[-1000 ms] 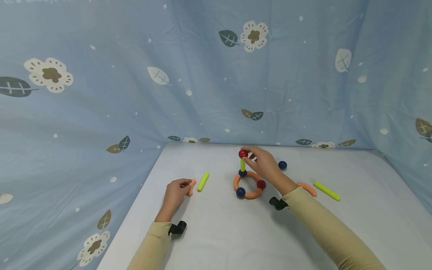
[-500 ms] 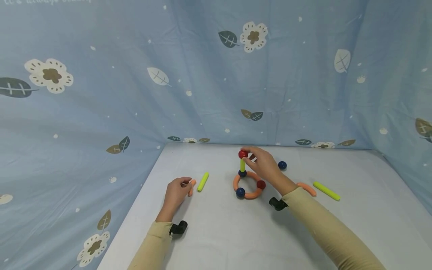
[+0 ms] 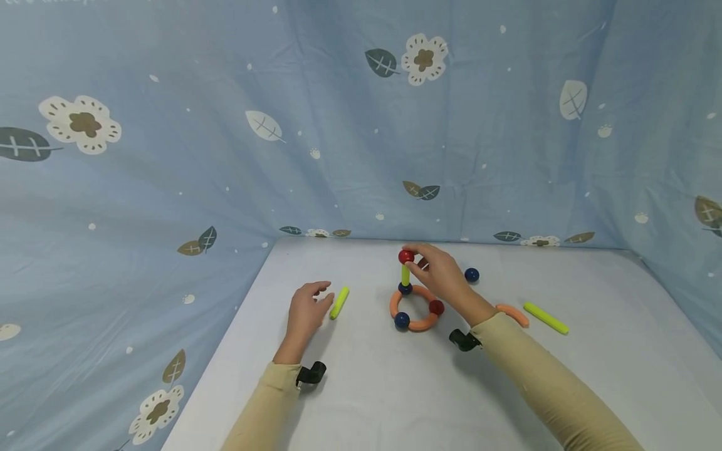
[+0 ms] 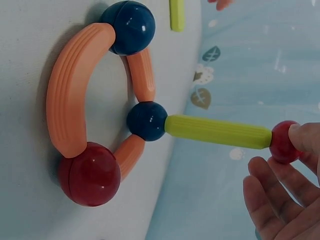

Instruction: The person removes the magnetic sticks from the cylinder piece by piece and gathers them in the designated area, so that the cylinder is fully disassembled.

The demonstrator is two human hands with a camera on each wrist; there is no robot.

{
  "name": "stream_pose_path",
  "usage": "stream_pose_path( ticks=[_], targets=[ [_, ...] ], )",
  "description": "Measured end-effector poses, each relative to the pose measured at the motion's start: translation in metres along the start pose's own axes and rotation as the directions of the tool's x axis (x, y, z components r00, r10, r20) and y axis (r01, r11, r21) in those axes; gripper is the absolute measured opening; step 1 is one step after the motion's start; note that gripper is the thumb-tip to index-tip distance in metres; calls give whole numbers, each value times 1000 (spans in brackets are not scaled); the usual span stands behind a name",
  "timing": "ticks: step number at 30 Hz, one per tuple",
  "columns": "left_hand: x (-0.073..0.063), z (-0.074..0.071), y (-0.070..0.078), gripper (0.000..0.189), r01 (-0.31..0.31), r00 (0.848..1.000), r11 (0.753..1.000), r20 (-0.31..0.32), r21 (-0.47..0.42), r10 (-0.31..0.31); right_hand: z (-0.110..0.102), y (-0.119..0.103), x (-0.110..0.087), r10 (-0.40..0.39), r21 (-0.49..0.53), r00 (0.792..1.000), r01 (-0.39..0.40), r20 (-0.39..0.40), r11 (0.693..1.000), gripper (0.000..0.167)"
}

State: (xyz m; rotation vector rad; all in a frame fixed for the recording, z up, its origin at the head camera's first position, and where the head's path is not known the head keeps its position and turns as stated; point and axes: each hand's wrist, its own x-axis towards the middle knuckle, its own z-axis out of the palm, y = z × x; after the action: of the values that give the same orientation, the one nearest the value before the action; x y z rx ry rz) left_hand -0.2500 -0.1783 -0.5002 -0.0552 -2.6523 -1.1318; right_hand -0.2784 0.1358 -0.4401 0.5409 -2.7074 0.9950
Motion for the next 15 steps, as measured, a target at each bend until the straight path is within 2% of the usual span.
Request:
stream_pose_path(
  ticks=[6, 15],
  targets=[
    [3, 11, 8, 33, -20, 1000, 1000, 9, -10, 20, 1, 0, 0, -2, -10, 1000, 2, 3, 1000, 43],
    [2, 30, 24, 33, -97, 995, 994, 32, -45, 99, 1, 0, 1, 1, -14, 1000, -1, 4, 1000, 43]
  ],
)
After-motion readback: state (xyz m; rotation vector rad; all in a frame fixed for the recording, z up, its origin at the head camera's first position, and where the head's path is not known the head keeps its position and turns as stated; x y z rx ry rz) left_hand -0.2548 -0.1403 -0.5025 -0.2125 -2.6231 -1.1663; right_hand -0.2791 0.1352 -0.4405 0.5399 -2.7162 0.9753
